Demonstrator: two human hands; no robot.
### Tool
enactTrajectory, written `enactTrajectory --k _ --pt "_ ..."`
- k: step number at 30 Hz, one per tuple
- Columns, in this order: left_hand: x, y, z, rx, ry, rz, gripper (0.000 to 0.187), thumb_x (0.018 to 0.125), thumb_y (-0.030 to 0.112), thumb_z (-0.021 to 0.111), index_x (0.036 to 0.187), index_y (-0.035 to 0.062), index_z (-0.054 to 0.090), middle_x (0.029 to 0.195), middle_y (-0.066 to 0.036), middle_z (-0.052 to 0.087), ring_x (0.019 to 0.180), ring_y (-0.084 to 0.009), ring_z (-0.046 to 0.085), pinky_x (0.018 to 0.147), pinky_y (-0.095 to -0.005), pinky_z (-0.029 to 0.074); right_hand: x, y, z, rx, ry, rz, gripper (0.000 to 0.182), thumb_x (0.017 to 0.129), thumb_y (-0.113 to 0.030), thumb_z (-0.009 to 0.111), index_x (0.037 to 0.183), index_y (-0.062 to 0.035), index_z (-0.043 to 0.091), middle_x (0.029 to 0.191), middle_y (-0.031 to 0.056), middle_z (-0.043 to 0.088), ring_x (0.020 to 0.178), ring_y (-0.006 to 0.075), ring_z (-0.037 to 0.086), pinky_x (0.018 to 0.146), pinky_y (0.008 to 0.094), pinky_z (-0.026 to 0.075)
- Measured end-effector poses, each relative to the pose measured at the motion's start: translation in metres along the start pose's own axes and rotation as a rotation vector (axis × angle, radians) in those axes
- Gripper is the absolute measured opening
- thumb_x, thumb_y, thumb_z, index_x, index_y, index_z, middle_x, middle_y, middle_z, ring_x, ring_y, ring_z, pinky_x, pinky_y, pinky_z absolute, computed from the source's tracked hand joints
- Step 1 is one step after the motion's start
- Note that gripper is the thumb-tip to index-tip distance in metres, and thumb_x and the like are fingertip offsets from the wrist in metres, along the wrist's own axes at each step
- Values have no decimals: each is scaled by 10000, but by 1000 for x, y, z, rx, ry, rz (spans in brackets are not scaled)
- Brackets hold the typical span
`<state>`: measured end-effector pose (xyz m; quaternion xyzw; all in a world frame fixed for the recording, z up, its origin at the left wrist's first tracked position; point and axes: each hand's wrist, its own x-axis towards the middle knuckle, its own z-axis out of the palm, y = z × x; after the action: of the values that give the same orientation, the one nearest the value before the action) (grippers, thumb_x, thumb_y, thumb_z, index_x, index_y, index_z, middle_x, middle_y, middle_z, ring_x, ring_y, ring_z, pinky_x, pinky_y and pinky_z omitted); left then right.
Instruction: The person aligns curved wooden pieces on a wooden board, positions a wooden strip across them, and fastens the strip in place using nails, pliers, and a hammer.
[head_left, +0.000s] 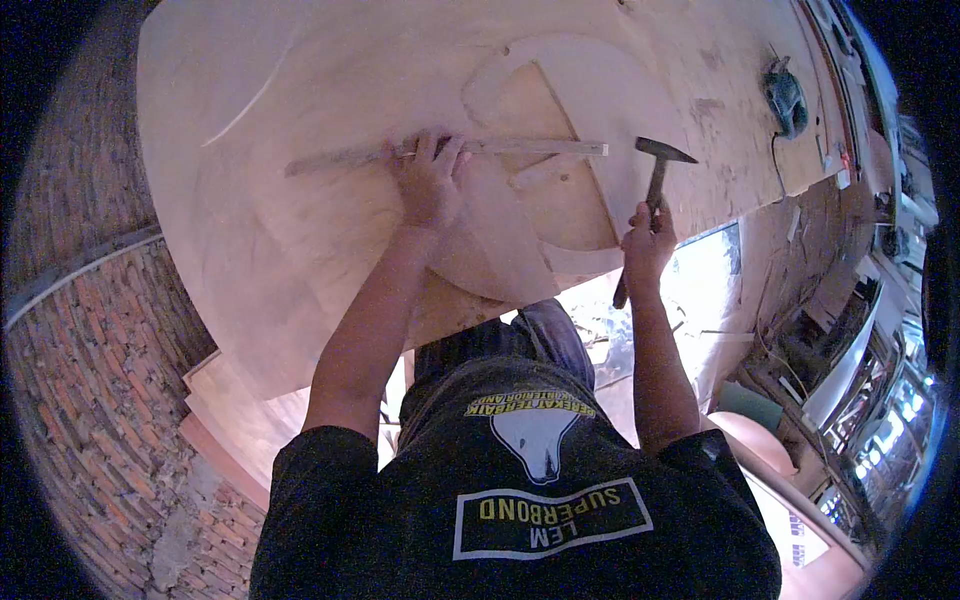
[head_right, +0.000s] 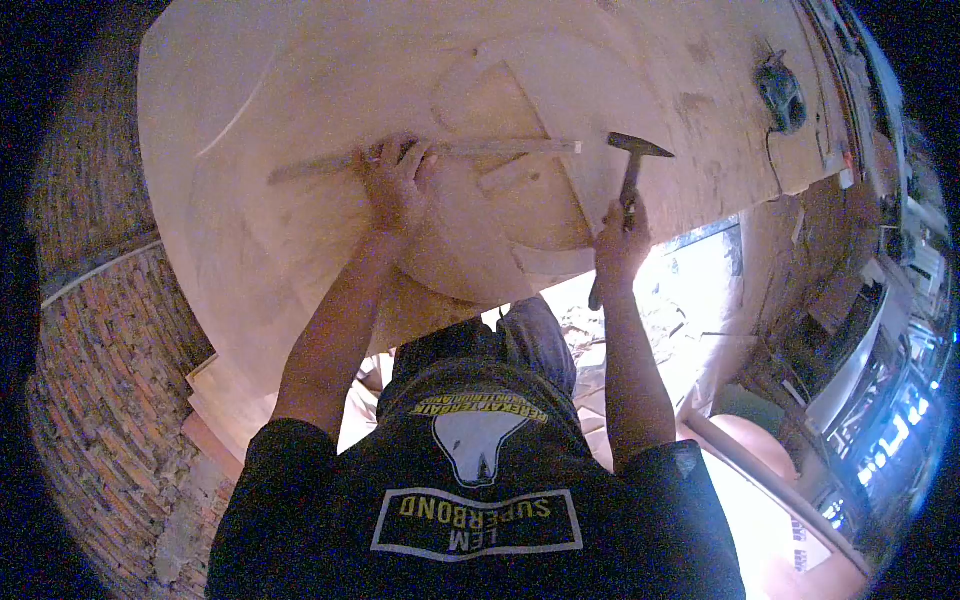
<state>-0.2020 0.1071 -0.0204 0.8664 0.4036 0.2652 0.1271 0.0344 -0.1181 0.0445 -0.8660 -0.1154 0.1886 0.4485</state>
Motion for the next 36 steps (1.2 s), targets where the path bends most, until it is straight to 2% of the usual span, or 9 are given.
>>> enactTrajectory --k 1,9,14,20,26,29,33,34,36 --pt "-1 -1 1 7 -3 12 248 878 275 720 1104 175 746 1168 -48 636 1160 -312 561 1132 -654 204 2 -1 -6 73 53 37 336 1025 -186 613 1314 -17 590 773 42 580 501 80 486 431 258 412" --pt "-5 -4 -2 -61 16 55 196 847 285 748 1018 195 776 1054 -37 644 1077 -285 572 1061 -585 260 46 22 -39 55 206 27 371 1019 -190 601 1335 2 573 792 91 640 483 129 573 427 284 470" --pt "0 -6 -4 -93 -37 20 175 831 271 760 992 210 796 1025 -32 645 1060 -283 573 994 -545 319 63 8 -45 155 224 34 410 1013 -180 616 1366 16 549 815 101 644 487 132 577 443 284 489" --pt "10 -7 3 -108 60 38 194 831 267 758 1013 207 788 1044 -34 648 1070 -288 569 1012 -550 325 64 7 -44 106 194 -11 390 1015 -186 603 1345 15 556 794 112 647 487 147 600 448 299 509" --pt "13 -11 9 -8 25 58 317 835 289 763 1137 195 744 1116 -49 643 1121 -300 564 1092 -566 262 121 29 -56 190 185 57 412 998 -195 642 1343 16 564 783 107 658 502 162 616 453 300 524" --pt "1 -8 -4 -62 47 28 476 841 361 774 1265 167 683 1258 -86 625 1257 -321 523 1150 -587 181 160 43 -70 119 132 83 413 995 -204 648 1338 14 574 774 108 667 508 169 621 464 304 533" --pt "-38 -27 -23 67 102 -60 737 834 471 776 1440 127 537 1466 -139 505 1422 -324 391 1182 -622 79 186 56 -80 33 89 86 379 983 -247 661 1284 -20 626 756 77 641 504 153 584 478 314 494" --pt "-47 -35 -30 55 82 -99 792 828 499 774 1471 124 503 1497 -149 475 1446 -328 360 1186 -631 52 192 51 -81 -468 160 5 392 956 -284 693 1258 -35 663 889 117 693 689 222 669 623 378 554" --pt "-66 -40 -40 36 23 -179 881 815 539 773 1517 118 448 1543 -166 427 1480 -339 310 1189 -648 7 172 34 -63 -789 347 -505 381 924 -281 728 1237 -67 687 1013 131 702 885 273 667 778 422 545"
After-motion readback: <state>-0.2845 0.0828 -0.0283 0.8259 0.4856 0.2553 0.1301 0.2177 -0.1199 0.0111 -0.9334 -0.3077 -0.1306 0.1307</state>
